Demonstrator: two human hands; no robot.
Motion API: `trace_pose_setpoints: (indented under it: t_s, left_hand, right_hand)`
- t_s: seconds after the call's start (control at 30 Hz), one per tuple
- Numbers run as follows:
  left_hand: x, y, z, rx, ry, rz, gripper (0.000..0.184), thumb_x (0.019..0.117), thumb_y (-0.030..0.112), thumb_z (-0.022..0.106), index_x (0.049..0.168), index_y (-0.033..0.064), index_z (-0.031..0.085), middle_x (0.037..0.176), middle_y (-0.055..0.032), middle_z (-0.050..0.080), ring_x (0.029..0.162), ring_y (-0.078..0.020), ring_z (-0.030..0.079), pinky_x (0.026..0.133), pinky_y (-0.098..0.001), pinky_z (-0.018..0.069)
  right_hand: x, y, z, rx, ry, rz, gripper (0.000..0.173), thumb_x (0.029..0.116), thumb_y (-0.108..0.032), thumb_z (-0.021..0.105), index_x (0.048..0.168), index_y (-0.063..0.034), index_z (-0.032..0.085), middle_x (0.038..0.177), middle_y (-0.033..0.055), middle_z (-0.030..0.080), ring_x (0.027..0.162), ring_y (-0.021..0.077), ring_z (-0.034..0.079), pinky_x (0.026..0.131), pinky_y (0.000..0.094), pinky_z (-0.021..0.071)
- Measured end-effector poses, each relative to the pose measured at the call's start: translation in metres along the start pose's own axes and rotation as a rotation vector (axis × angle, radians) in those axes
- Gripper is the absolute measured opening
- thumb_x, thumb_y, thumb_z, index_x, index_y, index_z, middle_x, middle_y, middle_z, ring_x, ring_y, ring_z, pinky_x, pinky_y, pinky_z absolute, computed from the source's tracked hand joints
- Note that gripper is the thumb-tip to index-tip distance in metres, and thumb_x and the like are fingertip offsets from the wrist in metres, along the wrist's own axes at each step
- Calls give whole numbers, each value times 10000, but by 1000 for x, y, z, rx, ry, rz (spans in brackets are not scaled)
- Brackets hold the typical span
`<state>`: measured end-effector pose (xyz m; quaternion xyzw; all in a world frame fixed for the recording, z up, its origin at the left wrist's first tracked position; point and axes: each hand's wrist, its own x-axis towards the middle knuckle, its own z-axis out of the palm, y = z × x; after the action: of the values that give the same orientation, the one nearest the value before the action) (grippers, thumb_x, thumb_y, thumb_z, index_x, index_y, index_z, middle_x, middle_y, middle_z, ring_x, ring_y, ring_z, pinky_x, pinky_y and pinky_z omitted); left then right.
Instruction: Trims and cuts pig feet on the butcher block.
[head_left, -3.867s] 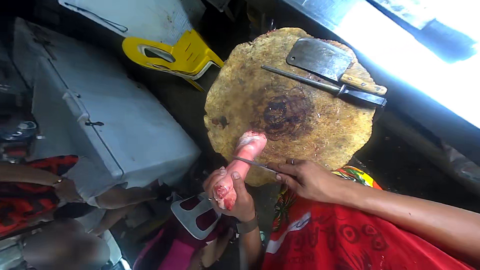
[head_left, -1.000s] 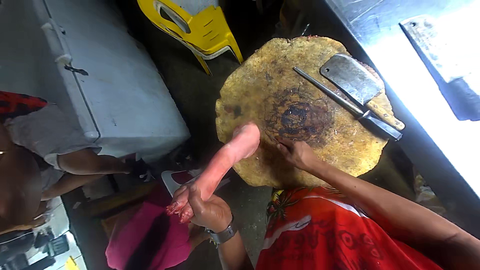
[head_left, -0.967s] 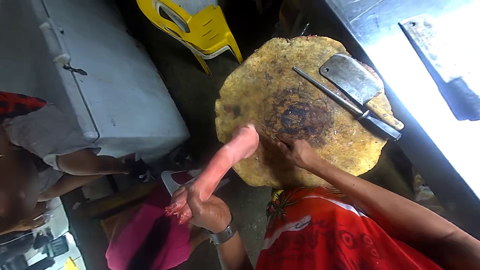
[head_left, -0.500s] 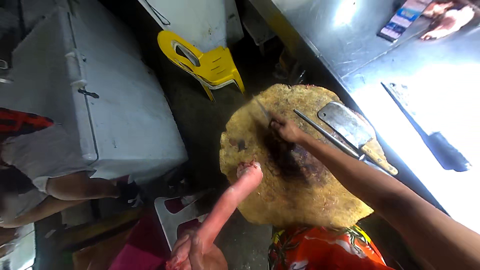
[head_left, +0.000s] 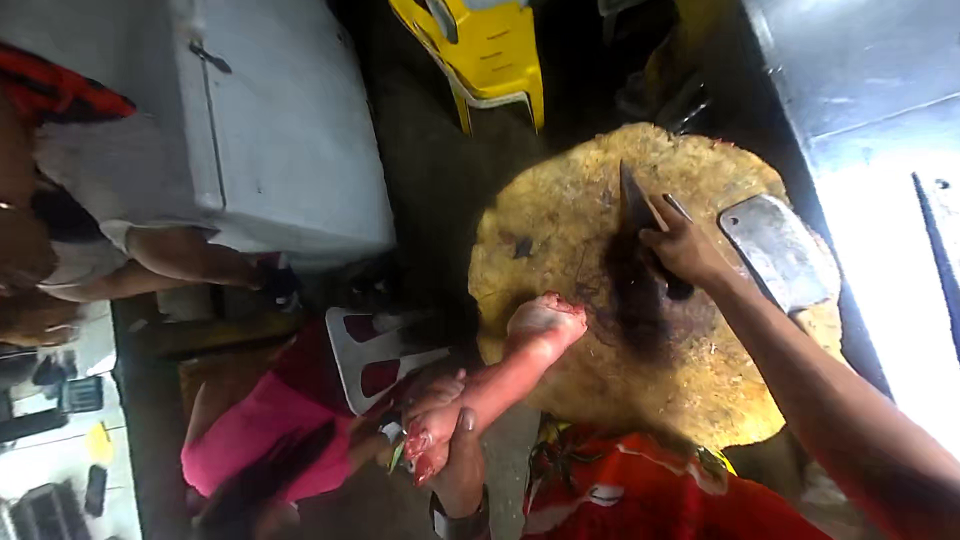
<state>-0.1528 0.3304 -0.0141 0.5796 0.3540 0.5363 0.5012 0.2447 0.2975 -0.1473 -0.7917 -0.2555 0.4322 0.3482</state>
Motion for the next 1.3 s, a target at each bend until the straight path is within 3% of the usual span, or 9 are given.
trace_pose_setpoints:
  t_s: [0.07, 0.23, 0.33, 0.43, 0.6, 0.87, 1.0, 1.13, 1.3]
  left_hand:
    - [-2, 3, 8, 2, -71, -1, 304, 895, 177, 753, 1174, 206, 638, 1101, 40, 684, 1112, -169, 643, 1081, -419, 492]
    - [-10, 11, 23, 130, -214, 87, 308, 864, 198, 760, 1156, 217, 665, 1179, 37, 648, 1176, -162, 590, 1060, -368, 485]
    - [-24, 8, 28, 239, -246, 100, 286, 843, 291, 771, 1120, 263, 704, 1320, 49, 579, 1294, -162, 501, 1103, -338, 427]
    - [-41, 1, 25, 240, -226, 105, 297, 827, 292, 794, 1108, 255, 704, 1394, 18, 552, 1349, -211, 480, 1163, -425, 394]
    - [-37, -2, 26, 203, -270, 180, 325, 823, 245, 785, 1133, 234, 690, 1469, -22, 500, 1397, -231, 440, 1187, -441, 369]
    - [-36, 0, 27, 183, -318, 215, 321, 827, 225, 773, 1129, 233, 666, 1503, -19, 458, 1420, -229, 408, 1202, -452, 340]
    - [-36, 0, 20, 214, -347, 230, 290, 842, 246, 750, 1125, 237, 687, 1521, -7, 454, 1449, -242, 379, 1207, -476, 334]
    - [-42, -2, 12, 202, -340, 206, 277, 846, 234, 743, 1117, 231, 683, 1511, -22, 464, 1435, -241, 397, 1189, -449, 359]
    - [-46, -4, 3, 180, -344, 191, 310, 849, 249, 759, 1149, 248, 681, 1512, -10, 463, 1424, -230, 411, 1186, -428, 370]
  right_hand:
    - [-71, 24, 14, -37, -47, -6, 656, 1046, -301, 585, 1621, -295, 268, 991, 176, 710, 735, 301, 714, 685, 548, 616]
    - [-215, 23, 43, 63, -132, -152, 456, 1032, -304, 583, 1455, -135, 563, 1068, 48, 720, 793, 110, 675, 730, 331, 596]
    - [-263, 10, 52, -6, -138, -279, 439, 1061, -466, 514, 1460, -302, 594, 1039, 11, 690, 826, 85, 639, 721, 308, 565]
    - [-292, -1, 56, -124, -101, -430, 405, 1083, -490, 441, 1454, -404, 580, 980, 23, 666, 789, 124, 637, 632, 333, 551]
    - [-302, 6, 65, -314, -37, -431, 412, 1082, -461, 410, 1461, -413, 566, 980, 87, 662, 777, 214, 663, 607, 399, 554]
    - [-295, 14, 67, -339, -60, -300, 431, 1080, -477, 373, 1462, -410, 562, 962, 80, 676, 818, 242, 671, 666, 441, 551]
    - [-274, 31, 63, -316, -158, -155, 448, 1084, -476, 362, 1492, -401, 532, 1024, 110, 706, 917, 300, 689, 791, 533, 554]
    - [-286, 22, 67, -313, -140, -252, 443, 1081, -493, 357, 1479, -419, 538, 1007, 86, 690, 880, 263, 683, 734, 487, 561]
    - [-253, 51, 74, -271, -206, -131, 446, 1085, -492, 374, 1481, -389, 550, 1079, 114, 720, 979, 306, 696, 857, 558, 550]
